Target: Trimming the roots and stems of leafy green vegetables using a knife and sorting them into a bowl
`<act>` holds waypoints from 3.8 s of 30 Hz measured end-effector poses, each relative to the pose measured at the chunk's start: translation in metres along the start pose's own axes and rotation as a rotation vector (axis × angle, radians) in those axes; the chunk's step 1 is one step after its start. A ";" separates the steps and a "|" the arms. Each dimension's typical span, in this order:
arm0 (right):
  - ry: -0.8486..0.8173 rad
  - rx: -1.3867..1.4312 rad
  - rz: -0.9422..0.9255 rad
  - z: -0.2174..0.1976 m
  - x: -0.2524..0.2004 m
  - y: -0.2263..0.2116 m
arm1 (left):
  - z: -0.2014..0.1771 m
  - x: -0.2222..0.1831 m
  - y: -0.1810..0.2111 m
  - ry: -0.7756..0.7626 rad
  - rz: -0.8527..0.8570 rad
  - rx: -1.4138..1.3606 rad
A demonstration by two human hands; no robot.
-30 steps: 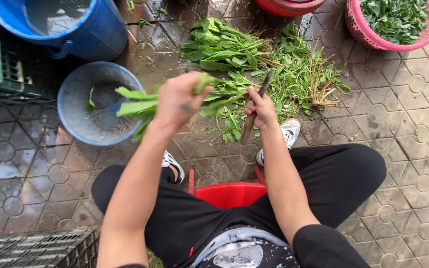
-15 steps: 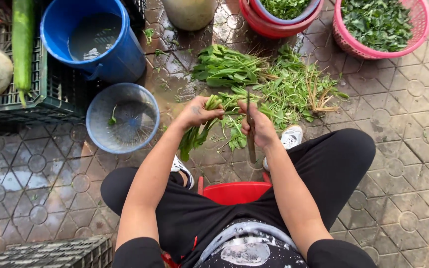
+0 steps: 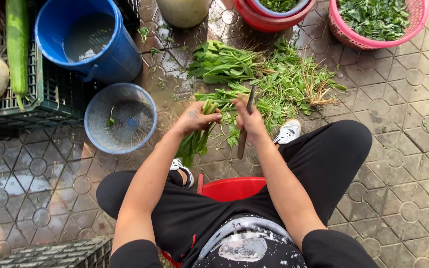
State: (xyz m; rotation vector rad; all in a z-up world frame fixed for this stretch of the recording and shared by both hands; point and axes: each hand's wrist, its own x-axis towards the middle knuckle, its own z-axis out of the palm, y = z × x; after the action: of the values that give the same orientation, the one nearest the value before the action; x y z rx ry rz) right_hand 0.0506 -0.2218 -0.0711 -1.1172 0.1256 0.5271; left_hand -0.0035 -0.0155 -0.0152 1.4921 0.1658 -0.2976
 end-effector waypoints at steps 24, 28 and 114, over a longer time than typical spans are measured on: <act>0.013 -0.739 -0.596 0.028 -0.011 0.019 | 0.019 0.018 -0.046 0.535 0.084 -0.490; -0.038 -0.851 -0.725 0.031 -0.012 0.025 | 0.025 0.014 -0.038 0.493 0.124 -0.482; -0.032 -0.190 -0.084 0.021 -0.010 0.033 | 0.017 0.022 -0.043 0.415 -0.054 -0.272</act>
State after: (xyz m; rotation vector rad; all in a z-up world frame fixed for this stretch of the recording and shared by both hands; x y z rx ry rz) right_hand 0.0232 -0.1956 -0.0855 -1.2926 0.0000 0.4885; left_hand 0.0038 -0.0367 -0.0615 1.2645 0.5577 -0.0023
